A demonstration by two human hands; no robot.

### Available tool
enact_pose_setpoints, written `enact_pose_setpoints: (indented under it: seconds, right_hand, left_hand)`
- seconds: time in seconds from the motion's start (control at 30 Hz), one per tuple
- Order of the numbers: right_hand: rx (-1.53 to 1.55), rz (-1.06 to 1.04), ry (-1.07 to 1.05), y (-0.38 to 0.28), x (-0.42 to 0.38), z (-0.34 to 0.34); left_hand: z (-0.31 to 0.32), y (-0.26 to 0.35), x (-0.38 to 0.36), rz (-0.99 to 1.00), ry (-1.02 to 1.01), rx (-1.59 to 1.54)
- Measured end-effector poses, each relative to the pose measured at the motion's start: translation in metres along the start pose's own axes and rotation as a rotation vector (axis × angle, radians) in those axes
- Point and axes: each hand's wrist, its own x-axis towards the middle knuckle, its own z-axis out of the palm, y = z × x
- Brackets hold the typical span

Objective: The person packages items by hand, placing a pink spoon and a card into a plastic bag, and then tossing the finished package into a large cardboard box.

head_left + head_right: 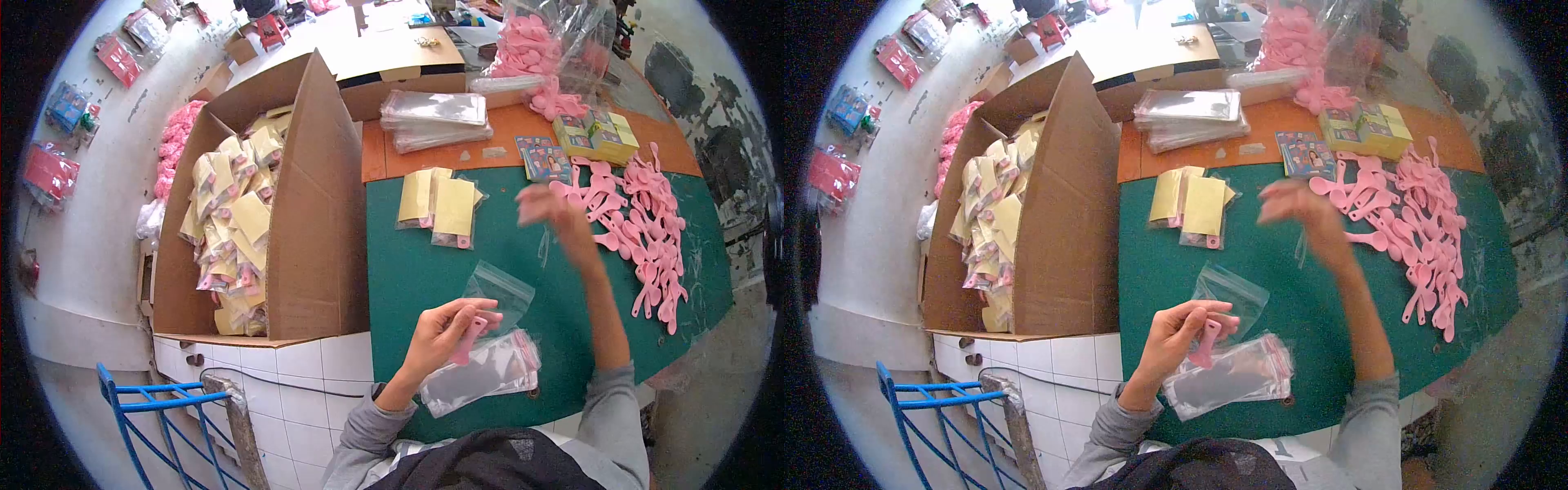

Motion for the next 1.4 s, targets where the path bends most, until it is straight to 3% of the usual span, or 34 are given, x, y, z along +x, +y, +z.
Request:
enact_pose_setpoints:
  seconds: [0.03, 0.1, 0.17, 0.27, 0.37, 0.47, 0.5, 0.57, 0.63, 0.7, 0.8, 0.9, 1.0, 1.1, 1.2, 1.3, 1.4]
  right_hand:
    - [-0.253, 0.152, 0.145, 0.015, 0.022, -0.023]
    - [-0.917, 0.126, 0.457, 0.106, 0.053, -0.071]
    - [-1.084, 0.33, 0.547, 0.125, 0.062, -0.079]
    - [-1.187, 0.37, 0.581, 0.129, 0.063, -0.072]
    - [-1.329, 0.103, 0.644, 0.14, 0.061, -0.078]
    - [-1.034, 0.073, 0.64, 0.13, 0.056, -0.08]
    - [-0.811, 0.094, 0.588, 0.118, 0.053, -0.076]
    - [-0.37, 0.145, 0.459, 0.043, 0.029, -0.043]
    - [-0.022, 0.138, 0.108, -0.006, -0.001, -0.018]
    - [0.071, 0.238, -0.024, -0.049, -0.026, 0.004]
    - [0.108, 0.238, 0.137, -0.079, -0.046, 0.023]
    - [-0.287, 0.022, 0.053, -0.088, -0.051, 0.022]
    - [-0.355, 0.008, -0.008, -0.086, -0.054, 0.02]
    - [-0.36, 0.009, -0.138, -0.09, -0.053, 0.021]
    - [-0.319, 0.226, -0.236, -0.097, -0.054, 0.021]
    - [-0.386, 0.013, -0.161, -0.093, -0.057, 0.021]
    - [-0.416, -0.034, -0.127, -0.094, -0.059, 0.025]
  left_hand:
    - [-0.002, 0.001, -0.002, 0.015, -0.001, -0.016]
    - [-0.003, 0.002, -0.004, 0.001, 0.004, -0.026]
    - [-0.005, 0.004, -0.004, -0.004, -0.006, -0.025]
    - [-0.01, 0.001, -0.007, -0.003, -0.019, -0.022]
    - [-0.011, -0.001, -0.003, -0.025, -0.026, -0.054]
    - [-0.007, -0.001, -0.004, -0.059, -0.006, -0.028]
    - [-0.009, -0.001, -0.003, -0.064, -0.001, -0.017]
    - [-0.012, -0.001, -0.003, -0.083, 0.017, -0.003]
    - [-0.012, -0.001, 0.0, -0.105, 0.033, 0.003]
    - [-0.009, -0.005, 0.004, -0.114, 0.026, 0.016]
    - [-0.006, -0.01, 0.006, -0.093, 0.022, 0.046]
    - [-0.004, -0.008, 0.004, -0.091, 0.032, 0.075]
    - [-0.006, -0.004, 0.002, -0.101, 0.028, 0.145]
    - [-0.008, -0.007, 0.002, -0.094, -0.014, 0.302]
    - [-0.006, 0.001, 0.004, -0.09, -0.065, 0.461]
    - [-0.004, 0.01, 0.006, -0.075, -0.106, 0.551]
    - [-0.009, 0.009, 0.009, -0.085, -0.166, 0.571]
